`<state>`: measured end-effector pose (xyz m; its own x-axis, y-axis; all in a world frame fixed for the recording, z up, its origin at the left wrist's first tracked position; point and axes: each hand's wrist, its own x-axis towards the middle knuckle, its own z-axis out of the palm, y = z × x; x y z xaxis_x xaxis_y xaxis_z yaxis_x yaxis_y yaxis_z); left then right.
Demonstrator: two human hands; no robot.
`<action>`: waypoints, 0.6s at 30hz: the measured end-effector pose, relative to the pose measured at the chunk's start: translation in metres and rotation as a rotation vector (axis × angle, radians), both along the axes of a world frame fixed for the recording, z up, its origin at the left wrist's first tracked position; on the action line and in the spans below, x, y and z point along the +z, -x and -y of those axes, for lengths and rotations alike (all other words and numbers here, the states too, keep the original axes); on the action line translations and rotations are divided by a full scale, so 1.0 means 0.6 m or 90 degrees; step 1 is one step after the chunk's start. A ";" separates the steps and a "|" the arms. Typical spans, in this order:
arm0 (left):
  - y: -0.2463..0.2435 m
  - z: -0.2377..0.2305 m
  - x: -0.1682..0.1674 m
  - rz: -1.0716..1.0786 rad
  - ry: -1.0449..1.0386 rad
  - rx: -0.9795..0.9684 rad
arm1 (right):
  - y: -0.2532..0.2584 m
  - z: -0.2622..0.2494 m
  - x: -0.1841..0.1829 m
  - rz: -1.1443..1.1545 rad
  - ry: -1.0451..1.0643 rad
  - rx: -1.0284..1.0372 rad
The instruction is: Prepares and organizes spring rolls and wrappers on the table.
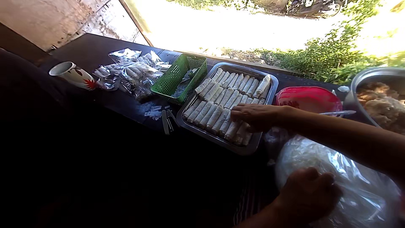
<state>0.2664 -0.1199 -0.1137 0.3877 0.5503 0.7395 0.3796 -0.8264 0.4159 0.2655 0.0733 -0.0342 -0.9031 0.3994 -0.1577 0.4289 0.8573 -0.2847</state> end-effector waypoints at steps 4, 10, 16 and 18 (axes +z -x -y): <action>-0.002 -0.002 0.001 0.012 0.004 -0.006 | 0.003 0.003 -0.005 0.030 -0.030 -0.008; -0.001 -0.004 0.001 0.014 -0.003 -0.006 | 0.009 0.006 -0.004 0.064 -0.109 0.040; -0.001 -0.004 -0.001 0.026 -0.011 -0.003 | 0.013 0.003 0.001 0.084 -0.152 0.074; -0.001 -0.004 -0.002 0.024 -0.013 0.000 | 0.013 0.000 -0.001 0.084 -0.167 0.086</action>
